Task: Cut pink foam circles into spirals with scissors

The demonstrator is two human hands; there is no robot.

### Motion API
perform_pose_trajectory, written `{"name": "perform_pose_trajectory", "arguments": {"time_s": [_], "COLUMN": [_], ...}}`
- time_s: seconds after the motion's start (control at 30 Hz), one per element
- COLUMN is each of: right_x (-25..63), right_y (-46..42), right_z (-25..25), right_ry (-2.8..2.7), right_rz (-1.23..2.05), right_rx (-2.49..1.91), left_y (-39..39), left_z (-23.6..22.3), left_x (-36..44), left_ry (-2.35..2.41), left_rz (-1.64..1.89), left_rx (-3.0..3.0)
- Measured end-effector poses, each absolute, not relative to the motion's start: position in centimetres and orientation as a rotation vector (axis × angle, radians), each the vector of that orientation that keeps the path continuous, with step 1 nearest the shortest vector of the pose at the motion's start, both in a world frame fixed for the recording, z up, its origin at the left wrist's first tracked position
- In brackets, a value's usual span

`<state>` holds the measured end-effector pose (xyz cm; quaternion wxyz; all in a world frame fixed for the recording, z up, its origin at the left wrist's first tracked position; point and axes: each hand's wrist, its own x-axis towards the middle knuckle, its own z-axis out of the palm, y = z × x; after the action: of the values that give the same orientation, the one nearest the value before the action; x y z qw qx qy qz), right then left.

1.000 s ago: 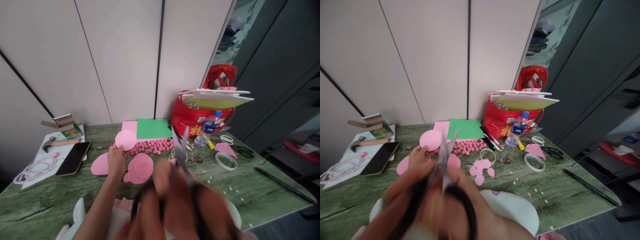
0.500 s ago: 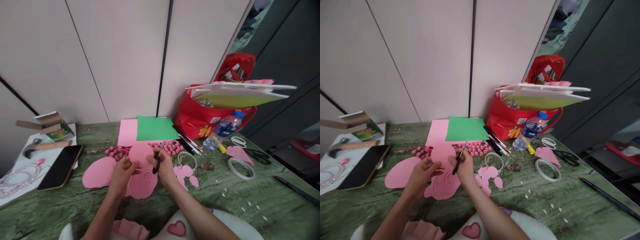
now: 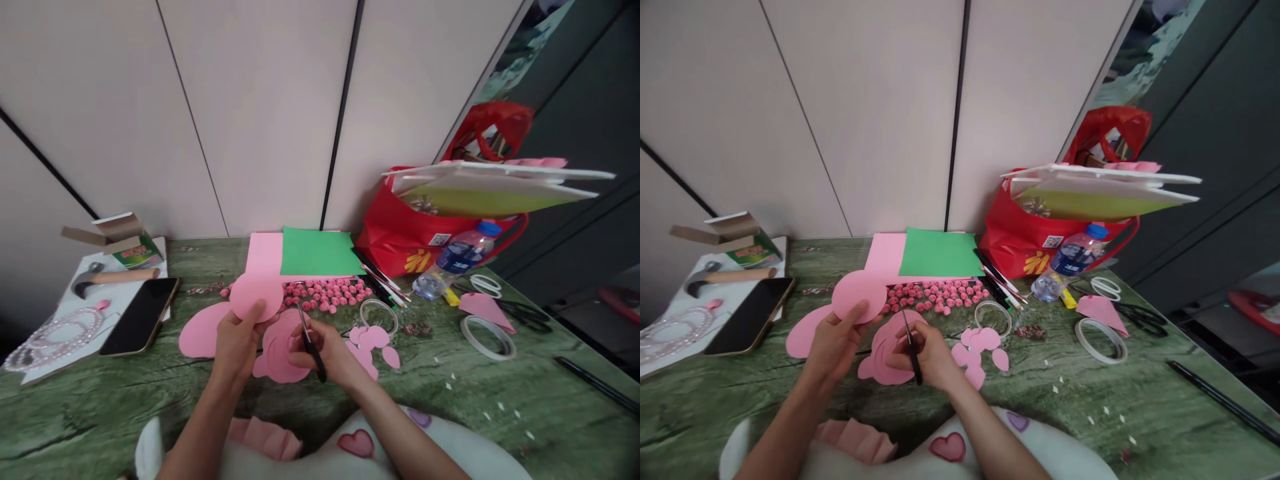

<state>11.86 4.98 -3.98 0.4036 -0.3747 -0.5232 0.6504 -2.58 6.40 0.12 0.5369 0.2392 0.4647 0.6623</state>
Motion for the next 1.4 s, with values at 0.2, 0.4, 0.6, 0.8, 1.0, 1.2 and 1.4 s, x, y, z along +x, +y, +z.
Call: {"name": "perform_pose_trajectory", "arguments": {"time_s": [0.2, 0.4, 0.6, 0.8, 1.0, 1.2, 1.4], "right_x": [11.6, 11.8, 11.9, 12.0, 11.8, 11.5, 11.6], "right_y": [4.7, 4.6, 4.6, 4.2, 4.1, 4.4, 4.3], "right_z": [-3.5, -3.2, -3.1, -2.5, -2.8, -2.7, -2.4], "right_ry": [-1.363, -1.424, -1.522, -1.613, -1.513, -1.406, -1.376], "right_rz": [1.674, 1.613, 1.545, 1.564, 1.599, 1.606, 1.62], "right_rx": [-0.86, -0.865, -0.778, -0.738, -0.839, -0.715, -0.732], "left_y": [5.6, 5.1, 5.2, 5.1, 5.0, 4.9, 4.7], "left_z": [-0.4, -0.6, -0.3, 0.2, -0.1, -0.2, -0.4], "left_x": [-1.6, -1.6, -1.5, -1.5, -1.6, -1.3, -1.4], "left_ry": [1.203, 1.25, 1.192, 1.203, 1.234, 1.222, 1.277], "left_rz": [1.465, 1.358, 1.444, 1.441, 1.405, 1.382, 1.334], "left_rx": [0.741, 0.821, 0.772, 0.789, 0.797, 0.803, 0.954]}}
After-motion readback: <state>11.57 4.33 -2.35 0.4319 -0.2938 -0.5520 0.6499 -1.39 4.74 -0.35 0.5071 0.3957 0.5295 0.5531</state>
